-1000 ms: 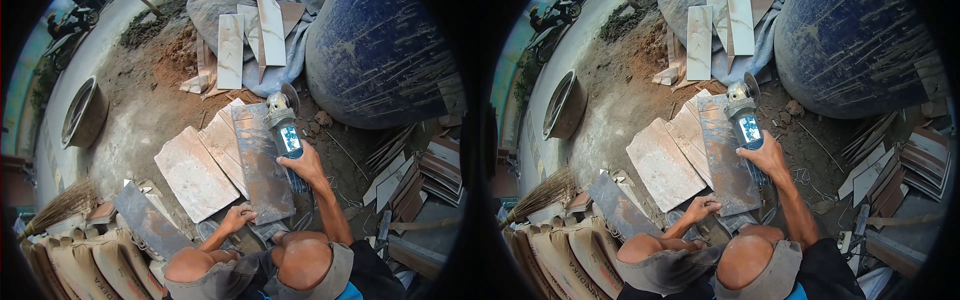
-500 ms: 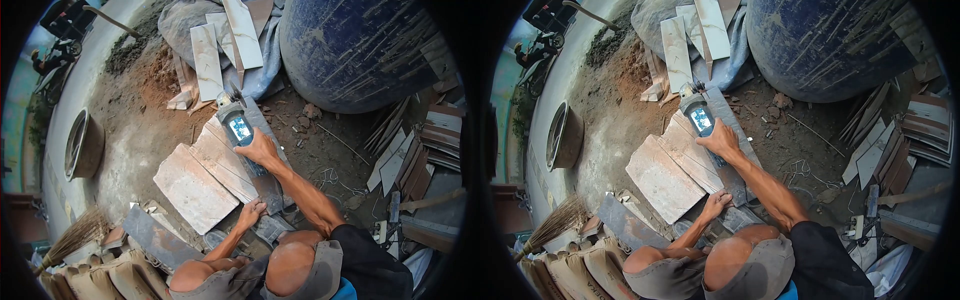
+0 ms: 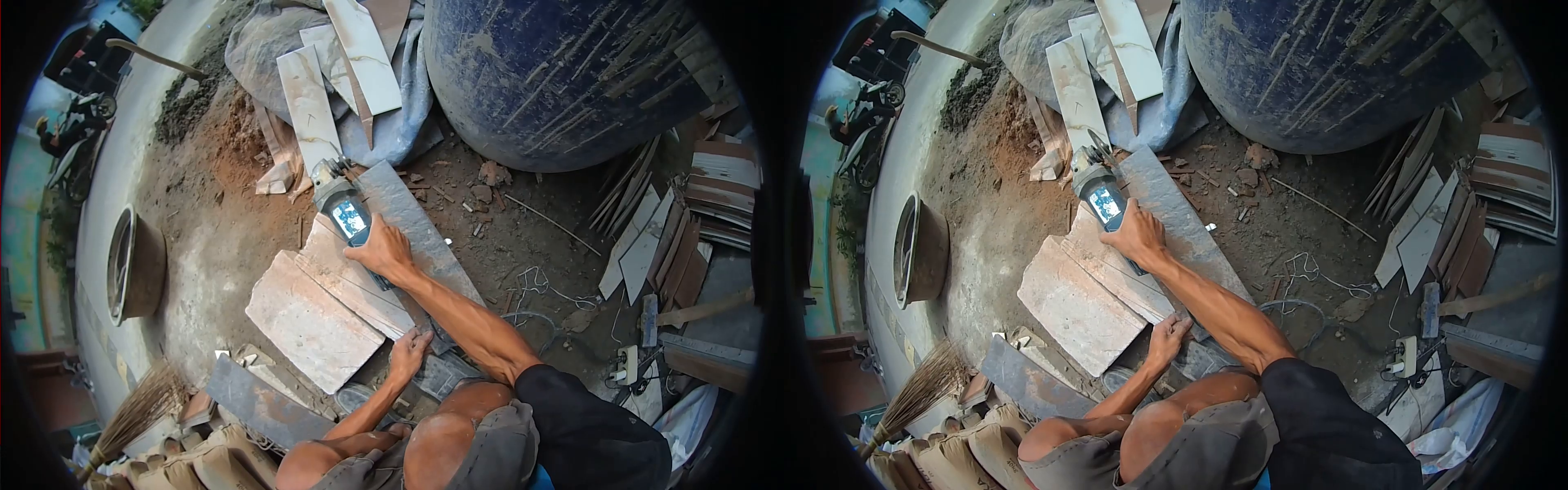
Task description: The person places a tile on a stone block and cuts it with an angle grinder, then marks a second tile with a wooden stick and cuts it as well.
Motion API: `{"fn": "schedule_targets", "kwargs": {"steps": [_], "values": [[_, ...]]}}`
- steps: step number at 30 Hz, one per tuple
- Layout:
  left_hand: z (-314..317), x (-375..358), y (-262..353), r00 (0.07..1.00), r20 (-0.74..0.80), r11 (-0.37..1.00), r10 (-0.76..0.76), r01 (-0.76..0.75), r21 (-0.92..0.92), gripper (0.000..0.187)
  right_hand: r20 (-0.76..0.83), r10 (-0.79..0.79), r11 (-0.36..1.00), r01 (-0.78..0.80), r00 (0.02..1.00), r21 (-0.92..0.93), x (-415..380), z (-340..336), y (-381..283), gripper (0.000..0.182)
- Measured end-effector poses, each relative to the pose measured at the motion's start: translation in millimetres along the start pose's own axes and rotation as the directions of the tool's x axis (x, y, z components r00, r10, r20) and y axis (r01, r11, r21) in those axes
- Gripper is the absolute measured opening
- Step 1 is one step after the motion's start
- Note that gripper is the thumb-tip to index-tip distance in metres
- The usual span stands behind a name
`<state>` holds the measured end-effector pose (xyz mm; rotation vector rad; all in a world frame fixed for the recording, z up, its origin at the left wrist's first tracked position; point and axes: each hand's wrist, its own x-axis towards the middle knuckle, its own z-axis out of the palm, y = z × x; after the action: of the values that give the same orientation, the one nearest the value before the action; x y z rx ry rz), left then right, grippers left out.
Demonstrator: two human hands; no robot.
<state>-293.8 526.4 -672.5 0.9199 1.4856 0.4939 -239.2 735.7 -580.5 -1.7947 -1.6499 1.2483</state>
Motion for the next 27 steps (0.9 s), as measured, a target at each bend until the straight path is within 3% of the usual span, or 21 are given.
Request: {"fn": "schedule_targets", "kwargs": {"steps": [4,6,9,15,22,27], "values": [[2,-2,5,1.000,-0.007,0.995,0.022,-0.022,-0.101,0.031,-0.001,-0.015,1.000,0.015,1.000,-0.004,4,3,3,0.075],[0,1,3,1.000,-0.008,0.998,0.025,-0.025,0.054,0.031,0.012,0.015,1.000,-0.015,1.000,0.008,6,4,4,0.075],[2,-5,22,1.000,-0.023,0.998,0.002,-0.004,-0.066,0.031,0.005,0.011,1.000,-0.011,1.000,0.011,9,4,6,0.075],[6,1,10,0.999,-0.043,0.995,-0.017,0.013,-0.101,0.031,0.042,0.027,0.999,-0.028,0.999,0.021,13,1,6,0.076],[7,4,7,0.999,-0.039,0.993,-0.021,0.016,-0.114,0.035,0.054,0.019,1.000,-0.020,0.998,0.005,17,2,8,0.077],[4,2,18,0.998,-0.031,0.999,-0.048,0.047,-0.022,0.036,0.056,0.015,1.000,-0.015,0.998,-0.012,17,1,7,0.078]]}}
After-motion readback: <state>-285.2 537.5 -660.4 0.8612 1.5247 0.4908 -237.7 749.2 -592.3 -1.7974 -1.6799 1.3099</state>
